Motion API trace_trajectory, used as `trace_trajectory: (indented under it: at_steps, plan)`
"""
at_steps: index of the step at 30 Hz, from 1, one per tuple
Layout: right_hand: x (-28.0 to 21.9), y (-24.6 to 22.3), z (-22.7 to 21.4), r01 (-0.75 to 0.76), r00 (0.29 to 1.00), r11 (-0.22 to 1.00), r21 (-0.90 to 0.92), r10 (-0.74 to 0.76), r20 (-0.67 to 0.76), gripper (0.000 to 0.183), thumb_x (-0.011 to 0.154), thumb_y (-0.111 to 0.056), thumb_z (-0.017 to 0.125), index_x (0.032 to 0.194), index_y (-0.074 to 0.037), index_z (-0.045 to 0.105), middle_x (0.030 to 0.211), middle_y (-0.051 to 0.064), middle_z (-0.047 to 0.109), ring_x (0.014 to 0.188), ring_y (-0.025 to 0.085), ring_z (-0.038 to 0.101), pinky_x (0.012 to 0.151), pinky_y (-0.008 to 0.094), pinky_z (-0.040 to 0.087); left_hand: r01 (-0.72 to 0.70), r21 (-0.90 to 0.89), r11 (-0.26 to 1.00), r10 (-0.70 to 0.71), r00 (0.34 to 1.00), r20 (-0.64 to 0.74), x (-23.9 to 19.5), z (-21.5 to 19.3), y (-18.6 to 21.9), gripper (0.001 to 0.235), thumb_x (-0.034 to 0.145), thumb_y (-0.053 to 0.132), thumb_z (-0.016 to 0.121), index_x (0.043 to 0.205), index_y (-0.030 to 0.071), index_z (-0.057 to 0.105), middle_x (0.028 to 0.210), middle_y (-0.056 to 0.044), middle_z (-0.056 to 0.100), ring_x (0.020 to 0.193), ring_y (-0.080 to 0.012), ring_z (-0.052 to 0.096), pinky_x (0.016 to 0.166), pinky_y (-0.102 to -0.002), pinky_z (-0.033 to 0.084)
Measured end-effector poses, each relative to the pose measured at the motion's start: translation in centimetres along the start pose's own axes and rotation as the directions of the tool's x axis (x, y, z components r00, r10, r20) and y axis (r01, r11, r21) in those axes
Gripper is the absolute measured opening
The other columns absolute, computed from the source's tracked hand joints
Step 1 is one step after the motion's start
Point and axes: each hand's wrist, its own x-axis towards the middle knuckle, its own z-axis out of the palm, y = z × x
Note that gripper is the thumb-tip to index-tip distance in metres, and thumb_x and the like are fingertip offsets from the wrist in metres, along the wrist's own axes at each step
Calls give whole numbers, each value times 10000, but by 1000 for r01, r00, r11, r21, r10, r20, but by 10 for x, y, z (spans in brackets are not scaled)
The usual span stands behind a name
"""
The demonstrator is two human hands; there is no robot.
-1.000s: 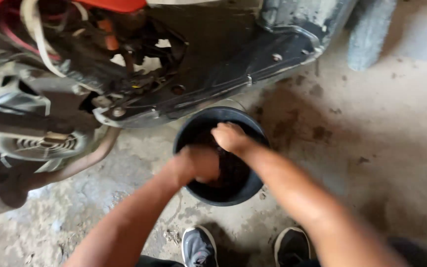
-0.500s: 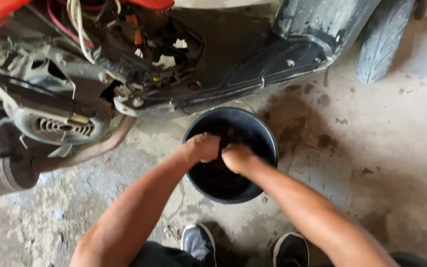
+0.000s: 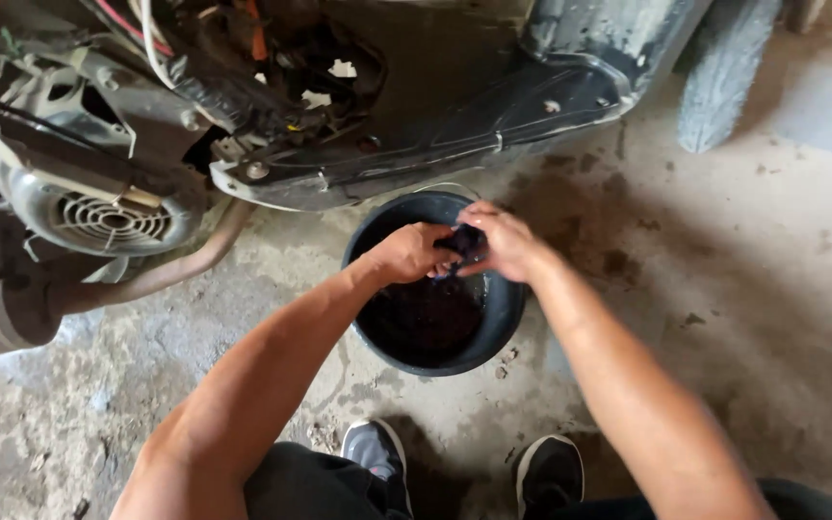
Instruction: The person cleans the lower side panel and engine area of a red motorcycle using a blue cloth and a bucket of water. They repeatedly dip the cloth into the bucket, wring it out, and wipe the motorcycle's bodywork.
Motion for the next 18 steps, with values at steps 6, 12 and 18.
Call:
trace_trajectory:
  at_steps: [6,12,18]
  plan:
    - [24,61,22,-105,994,976,191,104,18,247,1038,-334,560,1067,-95,614,776,85,575,573,211,628,364,297,493,199,662,723,3,957,-290,5,-1,4,286,860,397,679,1118,282,723,1060,-35,750,1030,-270,740,897,-428,627]
    - [-7,35,45,-77,989,990,114,90,-114,313,1015,-350,637,914,-54,640,612,51,448,425,154,461,290,220,361,323,524,788,-391,920,20,-19,-8,4,612,866,505,761,1244,38,647,848,-60,782,674,-184,765,656,-301,639]
    - [13,49,48,-27,968,987,160,66,-241,507,939,-561,685,787,-77,677,591,131,538,428,239,557,293,309,402,397,531,749,-450,893,-33,-14,17,30,597,879,661,639,689,102,733,549,-23,695,516,-147,711,585,-277,602]
